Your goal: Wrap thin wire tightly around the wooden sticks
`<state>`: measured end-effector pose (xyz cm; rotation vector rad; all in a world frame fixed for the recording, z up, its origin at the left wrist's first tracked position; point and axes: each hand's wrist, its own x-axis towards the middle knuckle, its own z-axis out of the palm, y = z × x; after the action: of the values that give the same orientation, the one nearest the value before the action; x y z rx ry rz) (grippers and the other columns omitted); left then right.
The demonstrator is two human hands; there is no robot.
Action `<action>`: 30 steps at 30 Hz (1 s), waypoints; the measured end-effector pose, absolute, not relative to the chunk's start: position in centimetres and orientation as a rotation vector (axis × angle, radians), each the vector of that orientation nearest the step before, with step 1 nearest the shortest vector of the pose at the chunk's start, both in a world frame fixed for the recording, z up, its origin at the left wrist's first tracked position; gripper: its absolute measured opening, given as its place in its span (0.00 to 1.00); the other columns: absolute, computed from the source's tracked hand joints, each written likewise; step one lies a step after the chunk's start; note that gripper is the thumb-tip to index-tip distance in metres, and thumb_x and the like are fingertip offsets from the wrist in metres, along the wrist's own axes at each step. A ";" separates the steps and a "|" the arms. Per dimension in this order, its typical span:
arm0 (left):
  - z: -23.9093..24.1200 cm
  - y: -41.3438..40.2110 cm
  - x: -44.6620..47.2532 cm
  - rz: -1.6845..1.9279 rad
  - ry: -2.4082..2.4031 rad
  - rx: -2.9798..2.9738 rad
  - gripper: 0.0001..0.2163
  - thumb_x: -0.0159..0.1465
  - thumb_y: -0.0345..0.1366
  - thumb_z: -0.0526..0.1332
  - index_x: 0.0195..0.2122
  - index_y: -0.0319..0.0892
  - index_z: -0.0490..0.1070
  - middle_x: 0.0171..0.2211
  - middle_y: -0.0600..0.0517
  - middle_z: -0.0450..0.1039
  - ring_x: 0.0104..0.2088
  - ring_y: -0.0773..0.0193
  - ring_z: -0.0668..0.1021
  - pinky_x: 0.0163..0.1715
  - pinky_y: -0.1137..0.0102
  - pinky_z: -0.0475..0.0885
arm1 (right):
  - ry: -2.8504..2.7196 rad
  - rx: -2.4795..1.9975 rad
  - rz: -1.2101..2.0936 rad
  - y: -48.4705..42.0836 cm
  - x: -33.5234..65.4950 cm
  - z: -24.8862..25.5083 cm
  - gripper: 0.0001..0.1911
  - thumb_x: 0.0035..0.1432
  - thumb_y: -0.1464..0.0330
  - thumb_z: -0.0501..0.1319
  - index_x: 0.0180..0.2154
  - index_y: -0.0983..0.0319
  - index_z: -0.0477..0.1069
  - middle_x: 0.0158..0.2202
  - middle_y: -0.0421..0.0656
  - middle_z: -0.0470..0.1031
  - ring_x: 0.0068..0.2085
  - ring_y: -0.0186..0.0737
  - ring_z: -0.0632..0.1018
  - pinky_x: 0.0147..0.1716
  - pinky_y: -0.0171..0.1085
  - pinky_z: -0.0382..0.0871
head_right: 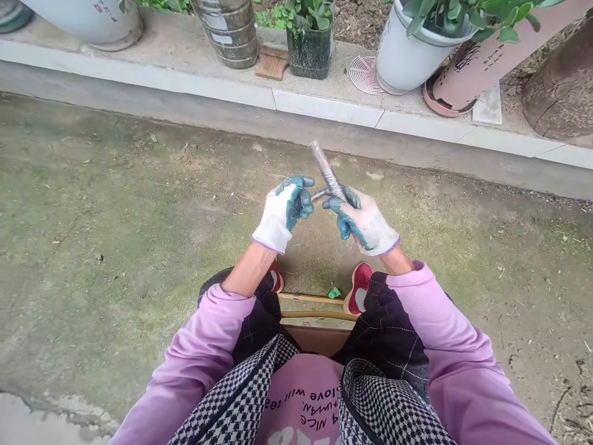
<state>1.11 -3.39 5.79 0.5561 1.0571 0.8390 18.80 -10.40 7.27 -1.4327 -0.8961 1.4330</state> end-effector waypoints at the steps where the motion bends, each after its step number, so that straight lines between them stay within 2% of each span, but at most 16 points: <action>1: 5.7 -3.5 1.1 0.826 1.062 0.589 0.09 0.71 0.42 0.70 0.42 0.42 0.81 0.20 0.58 0.71 0.19 0.69 0.72 0.20 0.75 0.64 | -0.882 -1.403 1.480 -10.6 18.8 7.5 0.29 0.55 0.50 0.79 0.49 0.61 0.79 0.32 0.38 0.80 0.19 0.29 0.68 0.13 0.32 0.63; 3: 5.7 -3.7 1.3 0.801 1.065 0.621 0.11 0.71 0.44 0.72 0.45 0.42 0.82 0.18 0.61 0.65 0.17 0.71 0.66 0.18 0.76 0.58 | -0.853 -1.325 1.586 -11.1 19.0 8.1 0.30 0.57 0.47 0.78 0.48 0.62 0.79 0.30 0.38 0.79 0.19 0.30 0.68 0.13 0.32 0.62; 5: 5.7 -3.7 1.6 0.782 1.058 0.610 0.15 0.70 0.47 0.74 0.48 0.42 0.82 0.17 0.63 0.60 0.16 0.73 0.63 0.18 0.76 0.57 | -0.846 -1.265 1.668 -11.5 19.1 8.5 0.31 0.58 0.44 0.78 0.47 0.62 0.80 0.28 0.37 0.77 0.18 0.30 0.67 0.12 0.32 0.61; 8: 6.2 -3.8 2.0 0.761 1.054 0.562 0.20 0.68 0.52 0.77 0.49 0.41 0.82 0.17 0.64 0.57 0.17 0.73 0.63 0.20 0.76 0.60 | -0.869 -1.272 1.757 -12.1 19.1 8.8 0.31 0.60 0.40 0.76 0.42 0.62 0.80 0.26 0.38 0.77 0.16 0.31 0.67 0.11 0.33 0.61; 12: 6.7 -3.9 1.8 0.760 1.040 0.546 0.19 0.68 0.52 0.76 0.46 0.40 0.83 0.17 0.62 0.59 0.18 0.71 0.68 0.20 0.76 0.62 | -0.912 -1.311 1.760 -12.5 18.7 9.3 0.32 0.62 0.38 0.74 0.36 0.61 0.78 0.28 0.42 0.80 0.18 0.33 0.71 0.14 0.34 0.67; 15: 6.9 -4.1 1.2 0.756 1.018 0.558 0.19 0.66 0.52 0.77 0.47 0.40 0.84 0.17 0.60 0.63 0.19 0.69 0.69 0.20 0.75 0.62 | -0.995 -1.343 1.614 -12.5 18.2 9.6 0.29 0.64 0.41 0.73 0.35 0.61 0.79 0.31 0.44 0.82 0.23 0.36 0.77 0.20 0.36 0.74; 18: 6.8 -4.2 1.0 0.746 0.983 0.582 0.19 0.65 0.51 0.78 0.45 0.40 0.84 0.18 0.59 0.66 0.19 0.70 0.68 0.19 0.75 0.62 | -1.014 -1.406 1.368 -12.2 18.0 9.3 0.21 0.62 0.49 0.76 0.41 0.60 0.83 0.35 0.43 0.83 0.31 0.40 0.82 0.28 0.37 0.79; 20: 6.7 -4.3 1.0 0.744 0.951 0.605 0.19 0.64 0.51 0.78 0.44 0.40 0.84 0.19 0.58 0.67 0.19 0.71 0.67 0.19 0.75 0.62 | -0.987 -1.428 1.240 -12.0 18.1 9.0 0.21 0.58 0.52 0.79 0.44 0.59 0.84 0.37 0.43 0.84 0.35 0.43 0.84 0.30 0.38 0.80; 23: 6.3 -4.4 1.3 0.732 0.890 0.640 0.21 0.63 0.54 0.78 0.42 0.39 0.82 0.19 0.59 0.66 0.18 0.72 0.65 0.19 0.76 0.61 | -0.962 -1.427 1.140 -11.8 18.2 8.7 0.22 0.54 0.52 0.81 0.43 0.58 0.83 0.36 0.43 0.84 0.33 0.43 0.83 0.28 0.39 0.80; 30: 5.8 -5.1 1.4 0.737 0.754 0.743 0.24 0.59 0.57 0.79 0.38 0.39 0.80 0.17 0.62 0.60 0.17 0.73 0.61 0.19 0.74 0.55 | -0.935 -1.430 1.094 -11.6 18.1 9.1 0.18 0.52 0.55 0.81 0.33 0.58 0.80 0.29 0.41 0.82 0.25 0.38 0.79 0.23 0.37 0.76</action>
<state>1.43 -5.07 5.78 0.7435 0.7544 0.7371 18.07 -11.56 9.10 -1.4295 -0.9345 1.0940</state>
